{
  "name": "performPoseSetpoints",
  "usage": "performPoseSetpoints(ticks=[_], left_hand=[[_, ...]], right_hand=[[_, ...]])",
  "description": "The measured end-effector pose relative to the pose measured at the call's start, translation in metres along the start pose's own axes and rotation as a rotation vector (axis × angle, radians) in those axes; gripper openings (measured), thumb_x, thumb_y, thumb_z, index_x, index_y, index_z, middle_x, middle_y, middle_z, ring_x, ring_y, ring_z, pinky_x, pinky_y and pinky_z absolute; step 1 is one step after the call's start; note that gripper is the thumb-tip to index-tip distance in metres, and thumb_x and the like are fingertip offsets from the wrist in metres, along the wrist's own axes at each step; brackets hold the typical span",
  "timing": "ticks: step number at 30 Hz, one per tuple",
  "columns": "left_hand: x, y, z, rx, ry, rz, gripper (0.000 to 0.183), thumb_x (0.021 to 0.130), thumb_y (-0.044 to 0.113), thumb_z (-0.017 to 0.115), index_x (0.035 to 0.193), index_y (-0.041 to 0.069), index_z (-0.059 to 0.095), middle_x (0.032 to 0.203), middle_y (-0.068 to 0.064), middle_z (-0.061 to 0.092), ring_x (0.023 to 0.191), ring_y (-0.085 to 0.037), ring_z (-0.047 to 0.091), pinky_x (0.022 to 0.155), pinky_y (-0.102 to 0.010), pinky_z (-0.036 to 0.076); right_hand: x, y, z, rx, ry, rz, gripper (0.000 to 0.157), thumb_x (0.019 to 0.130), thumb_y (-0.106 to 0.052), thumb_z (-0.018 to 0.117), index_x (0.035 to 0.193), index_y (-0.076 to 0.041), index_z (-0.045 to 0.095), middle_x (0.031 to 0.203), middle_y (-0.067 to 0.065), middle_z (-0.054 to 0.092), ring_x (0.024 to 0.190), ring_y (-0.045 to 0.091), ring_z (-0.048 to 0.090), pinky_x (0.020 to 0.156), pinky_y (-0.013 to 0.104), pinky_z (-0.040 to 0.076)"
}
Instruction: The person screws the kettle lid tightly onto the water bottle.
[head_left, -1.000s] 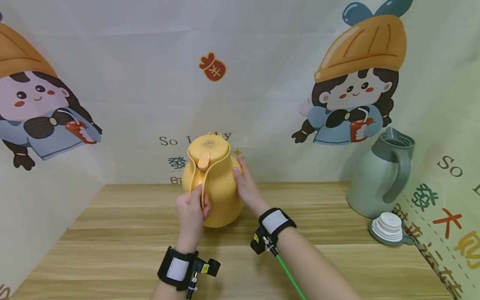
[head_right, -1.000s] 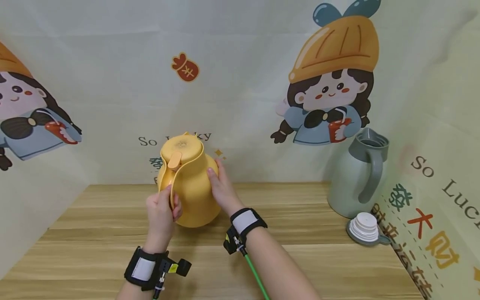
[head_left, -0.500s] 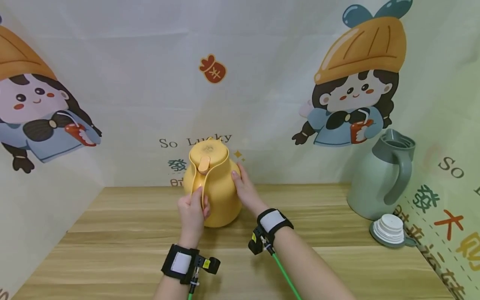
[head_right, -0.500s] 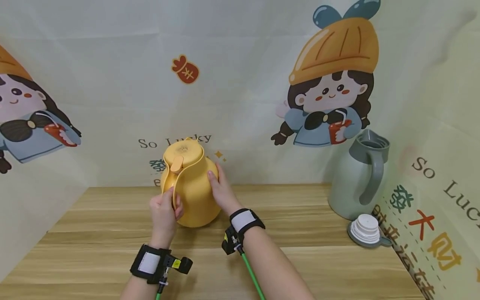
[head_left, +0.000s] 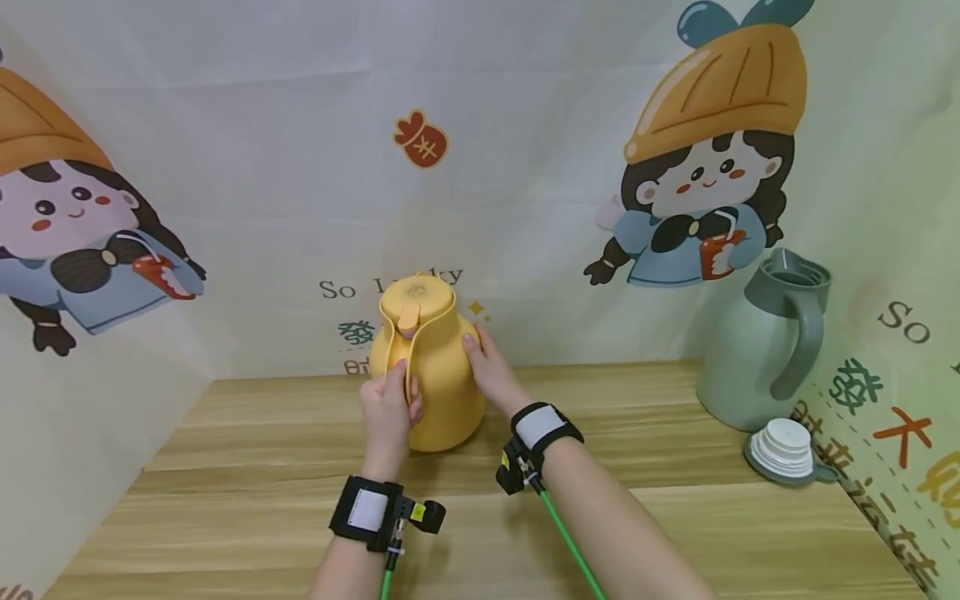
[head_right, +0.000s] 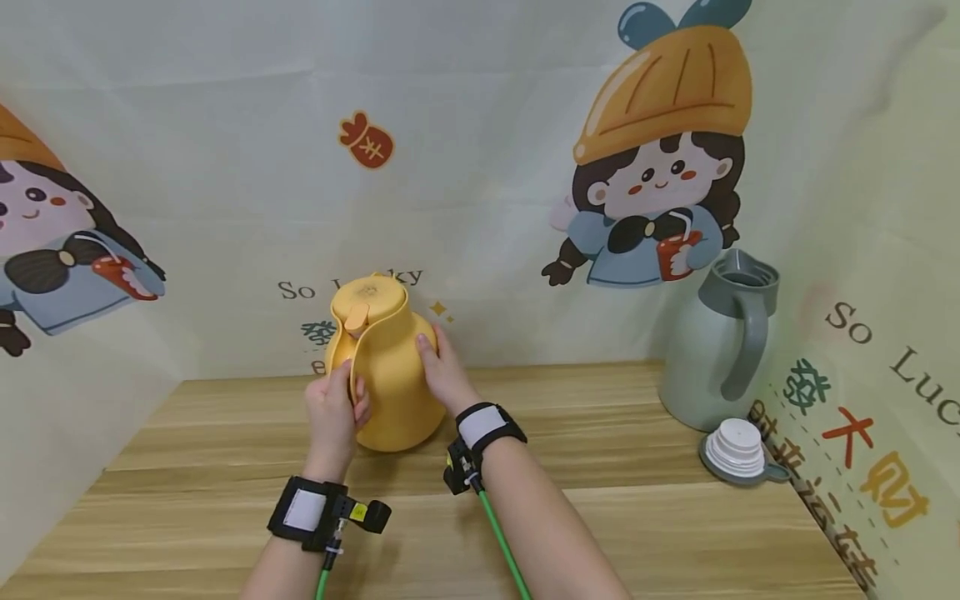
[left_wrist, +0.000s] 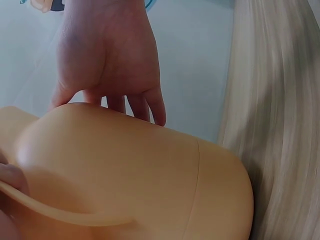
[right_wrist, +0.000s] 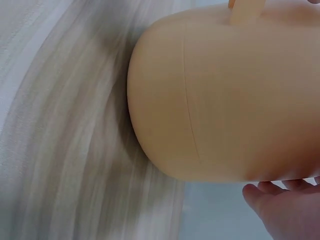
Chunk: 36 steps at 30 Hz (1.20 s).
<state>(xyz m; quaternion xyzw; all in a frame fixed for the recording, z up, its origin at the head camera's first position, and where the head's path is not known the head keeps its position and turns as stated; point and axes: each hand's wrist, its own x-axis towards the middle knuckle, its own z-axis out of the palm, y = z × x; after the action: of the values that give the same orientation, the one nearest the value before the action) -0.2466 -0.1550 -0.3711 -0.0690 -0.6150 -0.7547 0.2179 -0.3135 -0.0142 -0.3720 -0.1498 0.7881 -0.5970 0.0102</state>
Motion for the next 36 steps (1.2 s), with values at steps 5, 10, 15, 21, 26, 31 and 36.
performPoseSetpoints(ticks=[5,10,15,21,26,31,36], left_hand=[[0.0,0.009,0.004,-0.033,-0.008,-0.037,0.048,0.099,0.014,0.038,0.052,0.003,0.042,0.038,-0.001,0.035,0.031,-0.01,0.029,0.031,-0.02,0.023],[-0.002,0.02,0.011,-0.009,-0.005,-0.053,0.047,0.099,0.015,0.037,0.054,0.004,0.042,0.04,0.0,0.035,0.032,-0.009,0.03,0.032,-0.02,0.025],[-0.001,0.019,0.016,-0.04,-0.016,-0.048,0.047,0.099,0.013,0.037,0.053,0.003,0.041,0.039,0.0,0.034,0.031,-0.009,0.029,0.031,-0.021,0.024],[0.0,0.017,0.017,-0.059,-0.025,-0.039,0.047,0.099,0.014,0.037,0.053,0.003,0.041,0.038,0.0,0.035,0.031,-0.01,0.03,0.031,-0.022,0.024],[0.002,0.012,0.014,-0.073,-0.019,-0.059,0.047,0.099,0.014,0.037,0.053,0.004,0.043,0.038,0.0,0.035,0.031,-0.01,0.031,0.032,-0.021,0.025],[0.002,0.018,0.009,-0.051,-0.016,-0.082,0.046,0.1,0.016,0.037,0.056,0.005,0.044,0.04,-0.001,0.037,0.033,-0.011,0.033,0.033,-0.02,0.028],[0.007,0.011,-0.004,0.002,0.021,-0.127,0.045,0.1,0.026,0.042,0.06,0.005,0.047,0.044,-0.002,0.043,0.036,-0.013,0.038,0.036,-0.021,0.034]], right_hand=[[0.004,-0.001,-0.001,-0.021,0.002,0.034,0.057,0.102,-0.041,0.027,0.145,-0.007,0.013,0.148,0.012,0.017,0.133,0.025,0.016,0.107,0.042,0.017],[0.007,0.002,-0.002,-0.02,0.006,0.047,0.056,0.102,-0.04,0.026,0.145,-0.006,0.014,0.147,0.013,0.018,0.133,0.026,0.017,0.107,0.042,0.017],[0.007,0.006,-0.005,-0.032,0.008,0.047,0.054,0.103,-0.039,0.025,0.144,-0.005,0.015,0.146,0.014,0.02,0.132,0.027,0.019,0.106,0.044,0.019],[0.008,0.008,-0.006,-0.025,0.024,0.019,0.053,0.103,-0.036,0.026,0.143,-0.003,0.017,0.145,0.015,0.022,0.132,0.028,0.02,0.106,0.043,0.019],[0.003,0.011,-0.004,-0.034,0.066,0.004,0.053,0.103,-0.036,0.027,0.143,-0.003,0.02,0.145,0.014,0.023,0.132,0.027,0.02,0.106,0.042,0.019],[-0.006,0.018,-0.001,-0.032,0.072,-0.005,0.05,0.103,-0.033,0.03,0.141,-0.001,0.026,0.144,0.015,0.026,0.131,0.026,0.023,0.106,0.039,0.022],[-0.022,0.032,-0.004,-0.038,-0.021,0.032,0.044,0.103,-0.027,0.032,0.131,0.006,0.039,0.131,0.022,0.043,0.115,0.032,0.045,0.095,0.041,0.039]])
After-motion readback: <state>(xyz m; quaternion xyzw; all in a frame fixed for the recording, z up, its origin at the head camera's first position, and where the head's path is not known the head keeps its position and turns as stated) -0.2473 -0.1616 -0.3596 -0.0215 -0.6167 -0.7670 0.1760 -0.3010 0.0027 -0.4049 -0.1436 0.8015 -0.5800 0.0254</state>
